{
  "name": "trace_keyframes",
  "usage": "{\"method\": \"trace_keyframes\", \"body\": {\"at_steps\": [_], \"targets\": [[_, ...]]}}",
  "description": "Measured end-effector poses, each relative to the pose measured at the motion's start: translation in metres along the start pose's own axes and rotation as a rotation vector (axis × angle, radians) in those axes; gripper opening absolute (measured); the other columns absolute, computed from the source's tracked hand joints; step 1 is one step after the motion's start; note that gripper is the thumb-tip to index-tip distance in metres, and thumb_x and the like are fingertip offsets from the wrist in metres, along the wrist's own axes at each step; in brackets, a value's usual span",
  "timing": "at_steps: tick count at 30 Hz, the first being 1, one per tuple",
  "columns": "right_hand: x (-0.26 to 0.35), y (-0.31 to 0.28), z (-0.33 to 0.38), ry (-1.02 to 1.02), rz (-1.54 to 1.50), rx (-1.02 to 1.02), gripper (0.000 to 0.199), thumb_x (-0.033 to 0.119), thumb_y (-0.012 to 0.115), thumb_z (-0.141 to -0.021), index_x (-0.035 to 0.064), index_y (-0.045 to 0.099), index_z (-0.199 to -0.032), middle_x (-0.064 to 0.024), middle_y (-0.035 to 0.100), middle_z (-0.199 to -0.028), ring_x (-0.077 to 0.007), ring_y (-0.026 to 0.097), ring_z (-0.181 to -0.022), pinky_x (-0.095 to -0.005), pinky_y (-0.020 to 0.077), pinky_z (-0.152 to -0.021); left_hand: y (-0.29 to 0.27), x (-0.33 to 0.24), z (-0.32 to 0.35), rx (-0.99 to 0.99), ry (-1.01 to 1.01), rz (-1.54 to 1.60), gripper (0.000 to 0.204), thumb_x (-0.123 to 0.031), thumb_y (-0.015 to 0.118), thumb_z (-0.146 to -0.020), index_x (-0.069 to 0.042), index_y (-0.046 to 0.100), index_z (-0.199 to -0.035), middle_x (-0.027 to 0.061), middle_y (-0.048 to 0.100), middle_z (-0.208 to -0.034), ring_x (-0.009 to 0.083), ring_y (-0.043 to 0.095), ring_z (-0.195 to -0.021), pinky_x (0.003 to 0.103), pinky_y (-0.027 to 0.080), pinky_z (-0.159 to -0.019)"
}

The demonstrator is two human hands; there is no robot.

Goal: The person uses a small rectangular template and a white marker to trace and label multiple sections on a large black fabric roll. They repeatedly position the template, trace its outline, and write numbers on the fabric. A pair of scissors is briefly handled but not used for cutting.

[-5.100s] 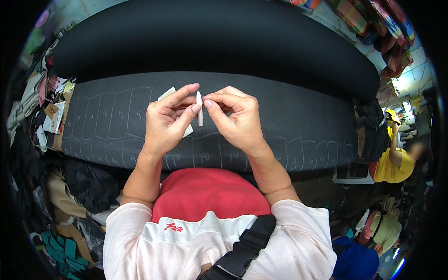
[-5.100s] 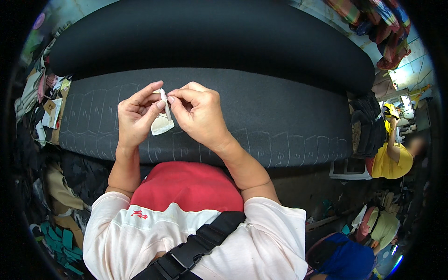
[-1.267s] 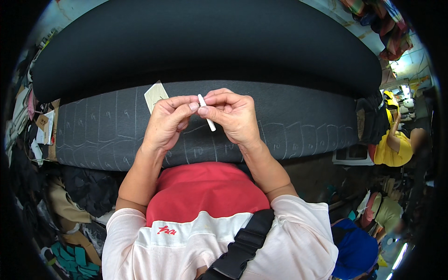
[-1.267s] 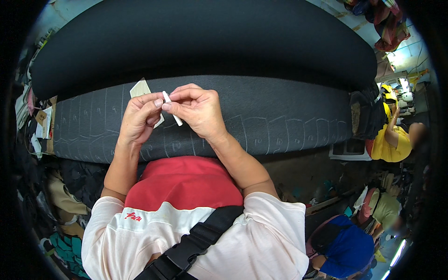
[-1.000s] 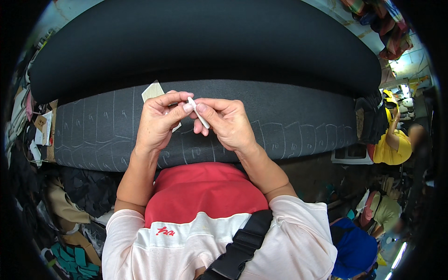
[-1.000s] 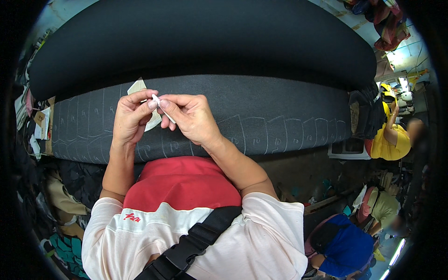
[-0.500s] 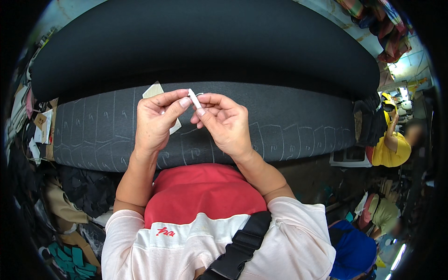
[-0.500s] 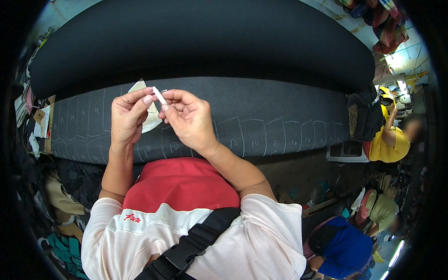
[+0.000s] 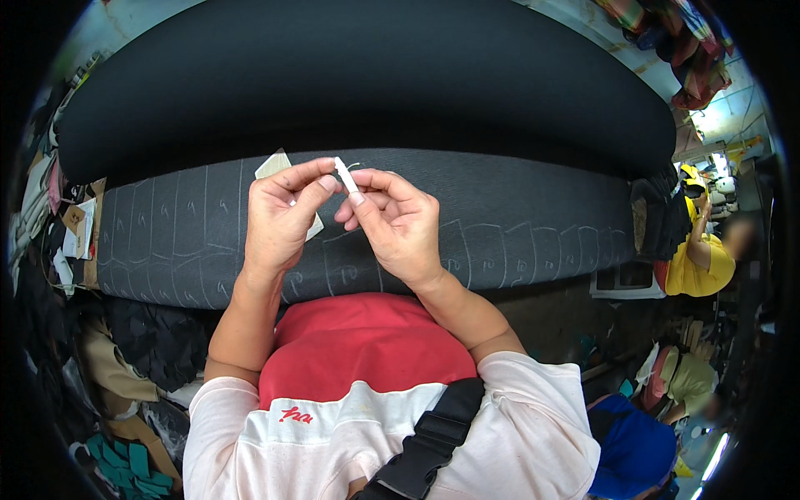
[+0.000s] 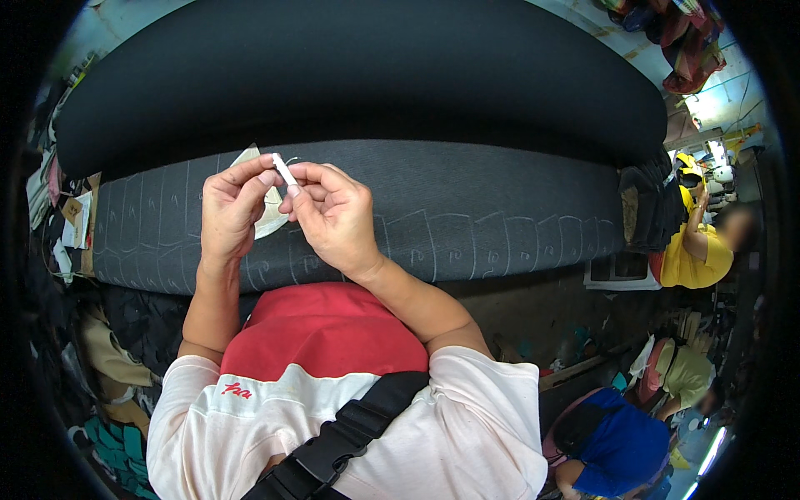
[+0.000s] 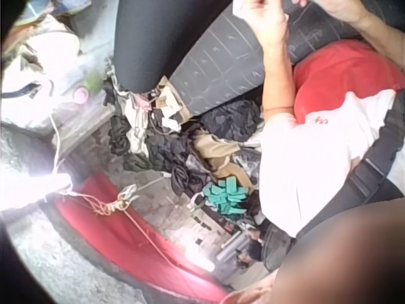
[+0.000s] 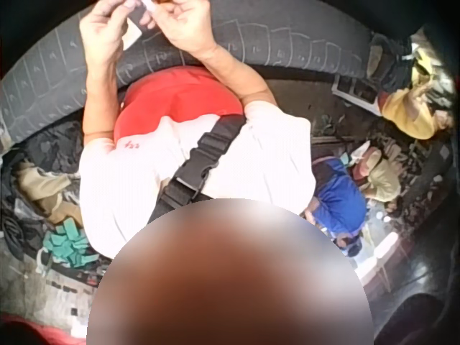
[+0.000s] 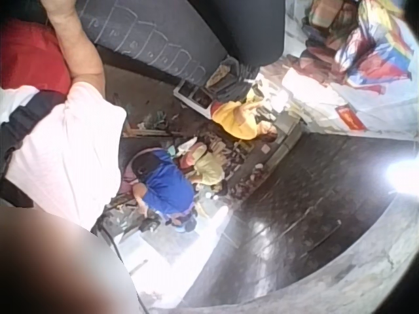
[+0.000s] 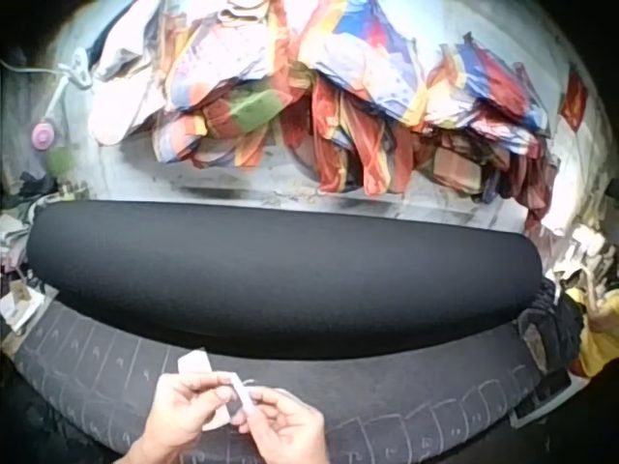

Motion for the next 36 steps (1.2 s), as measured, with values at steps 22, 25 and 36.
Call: {"method": "trace_keyframes", "body": {"at_steps": [22,25,36], "targets": [[-0.003,-0.005,-0.004,0.050,-0.093,0.020,0.018,-0.001,0.053,-0.091,-0.0086,0.059,-0.106,-0.0136,0.063,-0.094,-0.0154,0.064,-0.074,-0.0241,0.0530,-0.062,-0.001,0.012,-0.010,0.132,-0.107,0.335,0.015,-0.005,0.063,-0.085,0.005,0.067,-0.096,0.0034,0.062,-0.069,0.0003,0.037,-0.044,0.017,0.029,-0.040],[0.003,-0.006,-0.005,0.094,-0.122,0.026,0.018,0.003,0.057,-0.089,-0.0075,0.060,-0.104,-0.0124,0.063,-0.091,-0.0151,0.063,-0.073,-0.0242,0.0521,-0.063,-0.004,0.007,-0.012,0.192,-0.053,0.280,0.014,-0.008,0.063,-0.087,0.002,0.068,-0.095,0.0027,0.062,-0.069,0.0002,0.037,-0.044,0.016,0.028,-0.040],[0.021,0.006,-0.012,-0.508,0.570,-0.115,0.017,-0.002,0.072,-0.067,0.0029,0.065,-0.081,-0.0080,0.059,-0.078,-0.0218,0.058,-0.072,-0.0313,0.0474,-0.060,-0.005,0.005,-0.007,0.238,0.026,0.286,0.013,-0.006,0.065,-0.085,0.000,0.070,-0.095,0.0094,0.069,-0.084,0.0005,0.042,-0.047,0.015,0.031,-0.040]]}}
Point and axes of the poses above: each hand's wrist, its own z-axis away from the middle knuckle, its own y-axis out of the palm, x = y × z, the point moved 1 cm from there along -z, towards the middle knuckle
